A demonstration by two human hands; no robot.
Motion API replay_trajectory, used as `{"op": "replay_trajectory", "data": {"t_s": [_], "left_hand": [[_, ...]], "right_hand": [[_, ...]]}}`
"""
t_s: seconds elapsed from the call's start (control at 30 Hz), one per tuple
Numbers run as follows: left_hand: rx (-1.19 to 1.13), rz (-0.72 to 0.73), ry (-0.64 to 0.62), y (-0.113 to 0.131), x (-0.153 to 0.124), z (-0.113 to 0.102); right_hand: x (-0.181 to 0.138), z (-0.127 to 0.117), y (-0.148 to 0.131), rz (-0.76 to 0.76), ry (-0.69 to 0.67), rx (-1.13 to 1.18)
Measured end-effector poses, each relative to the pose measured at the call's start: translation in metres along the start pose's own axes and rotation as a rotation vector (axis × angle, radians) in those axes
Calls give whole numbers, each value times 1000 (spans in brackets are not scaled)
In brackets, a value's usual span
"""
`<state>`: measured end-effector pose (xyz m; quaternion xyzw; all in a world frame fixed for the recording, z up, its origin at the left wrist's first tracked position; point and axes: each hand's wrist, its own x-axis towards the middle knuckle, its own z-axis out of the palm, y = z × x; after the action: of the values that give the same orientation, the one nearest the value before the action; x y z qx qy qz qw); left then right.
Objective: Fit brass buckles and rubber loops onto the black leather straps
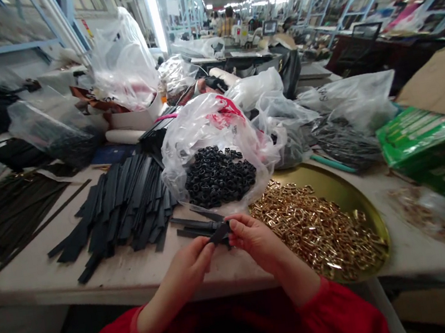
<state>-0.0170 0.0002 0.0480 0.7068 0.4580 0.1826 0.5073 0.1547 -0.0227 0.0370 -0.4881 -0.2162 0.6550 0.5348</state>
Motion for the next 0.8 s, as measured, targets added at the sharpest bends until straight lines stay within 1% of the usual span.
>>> {"op": "replay_trajectory", "data": {"t_s": [0.1,0.23,0.3,0.33,0.4,0.5,0.53,0.57,0.6,0.7,0.73,0.77,0.8], "left_hand": [[126,30,-40,6,-5,-1],[293,91,-59,12,-11,0],[329,124,-102,13,-13,1],[314,129,-137,13,-15,2],[213,98,-219,12,-18,3],[-20,-51,-368,10,-22,7],[-73,-90,-390,9,-22,8],[-105,-103,-385,9,-22,9],[-117,-90,-348,9,-22,11],[-125,32,-203,8,-17,13],[-126,51,-185,7,-15,13],[-126,48,-178,6,-13,12],[-126,34,-175,4,-10,12]], "right_hand": [[-9,-1,6,-22,-7,-24],[-22,0,14,-172,-31,-263],[-28,1,18,-190,-72,-363],[-30,1,20,-171,-104,-386],[-34,0,21,-126,-152,-389],[-37,-2,23,-141,-115,-350],[-38,-2,24,-155,-99,-342],[-38,-2,27,-160,-87,-337],[-38,-1,29,-158,-76,-335],[-38,-3,35,-169,-77,-383],[-37,-6,33,-201,-71,-462],[-35,-12,28,-251,-42,-594],[-31,-19,20,-311,14,-775]]}}
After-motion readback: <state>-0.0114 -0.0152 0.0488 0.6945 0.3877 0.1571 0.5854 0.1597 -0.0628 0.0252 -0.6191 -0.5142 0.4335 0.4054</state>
